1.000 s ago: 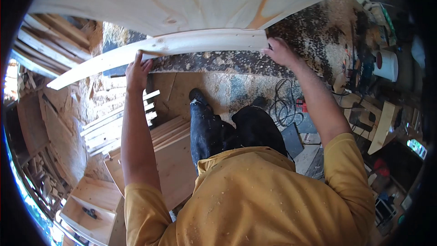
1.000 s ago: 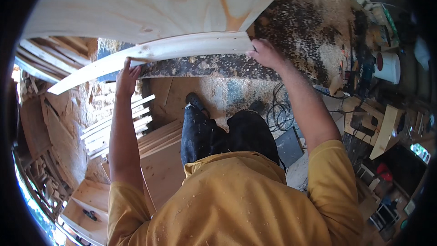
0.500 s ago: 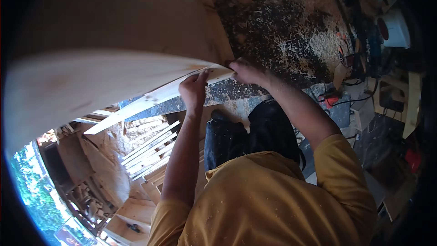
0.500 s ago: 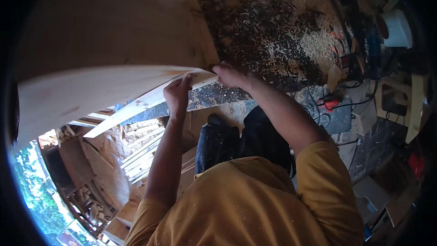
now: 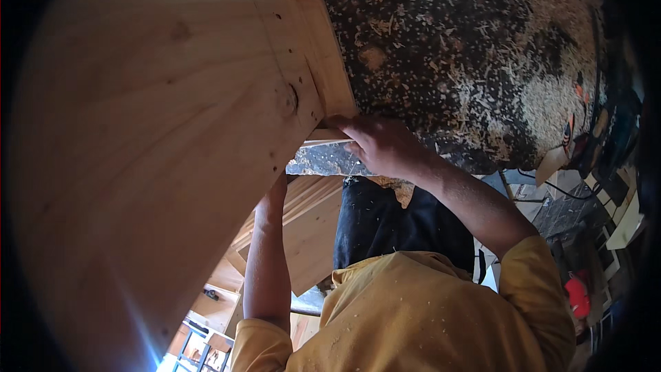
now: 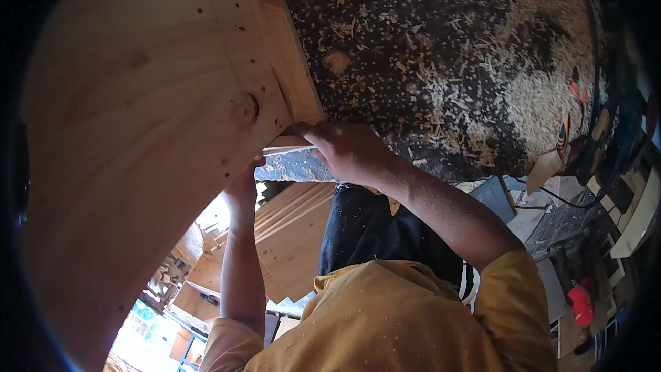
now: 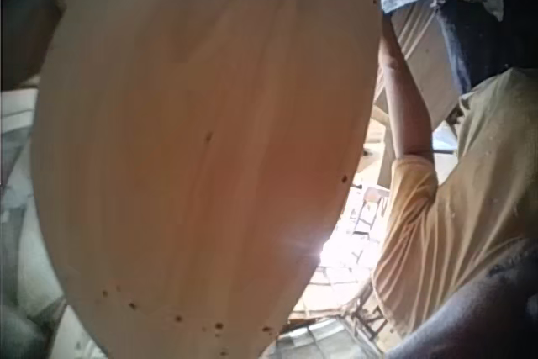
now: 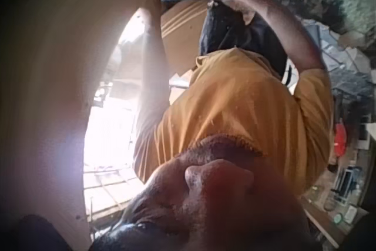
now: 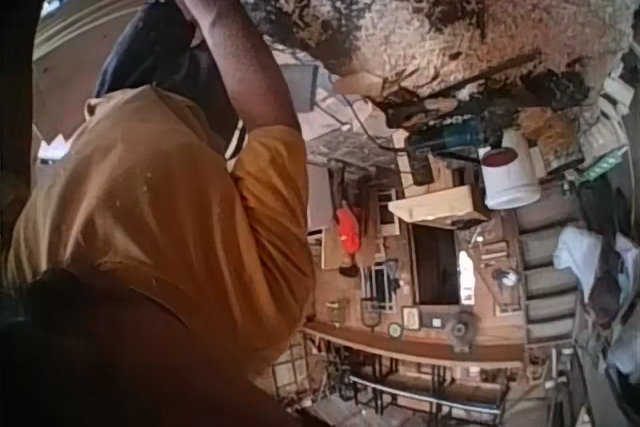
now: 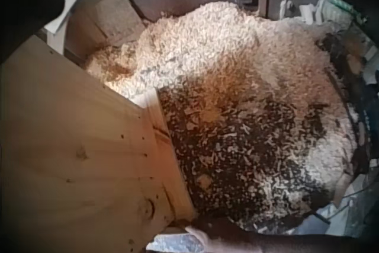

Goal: Marking and assembling wooden components for a structure in a workshop.

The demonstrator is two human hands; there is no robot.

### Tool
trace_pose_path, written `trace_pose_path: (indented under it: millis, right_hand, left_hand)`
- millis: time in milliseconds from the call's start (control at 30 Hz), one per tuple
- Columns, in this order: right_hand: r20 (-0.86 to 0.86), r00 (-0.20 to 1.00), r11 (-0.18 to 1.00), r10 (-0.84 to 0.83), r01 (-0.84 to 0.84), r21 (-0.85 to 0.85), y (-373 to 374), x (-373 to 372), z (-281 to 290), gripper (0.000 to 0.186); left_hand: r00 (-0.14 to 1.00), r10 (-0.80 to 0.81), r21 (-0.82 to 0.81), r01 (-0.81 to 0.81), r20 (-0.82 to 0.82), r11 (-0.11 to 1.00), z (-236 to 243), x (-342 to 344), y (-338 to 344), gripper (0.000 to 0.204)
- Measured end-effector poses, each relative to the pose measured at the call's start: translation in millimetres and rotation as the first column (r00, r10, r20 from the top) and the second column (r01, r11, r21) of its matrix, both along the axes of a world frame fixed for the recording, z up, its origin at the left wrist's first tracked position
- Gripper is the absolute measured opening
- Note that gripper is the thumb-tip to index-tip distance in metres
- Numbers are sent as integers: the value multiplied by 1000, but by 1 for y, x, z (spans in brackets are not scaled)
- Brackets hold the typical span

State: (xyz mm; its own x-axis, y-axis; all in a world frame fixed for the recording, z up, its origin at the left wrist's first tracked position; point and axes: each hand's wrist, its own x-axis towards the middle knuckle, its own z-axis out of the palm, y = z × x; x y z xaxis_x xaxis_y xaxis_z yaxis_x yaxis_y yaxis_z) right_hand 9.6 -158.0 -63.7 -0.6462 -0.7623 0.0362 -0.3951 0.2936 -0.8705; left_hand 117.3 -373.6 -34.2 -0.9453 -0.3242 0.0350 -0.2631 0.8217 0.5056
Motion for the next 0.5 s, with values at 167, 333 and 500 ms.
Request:
trace_pose_path:
  millis: [167, 333, 500]
  right_hand:
    - [220, 974, 993, -49, 71, -93, -16, -5, 30, 41]
    - [352, 930, 987, -108, 143, -74, -23, 11, 24, 43]
    - [383, 911, 962, -155, 227, -151, -28, 12, 17, 33]
  left_hand:
    - [951, 201, 260, -260, 234, 930, 7, 0, -5, 11]
    - [943, 237, 246, -293, 233, 924, -3, -4, -16, 11]
    - [935, 265, 231, -319, 237, 919, -10, -11, -29, 11]
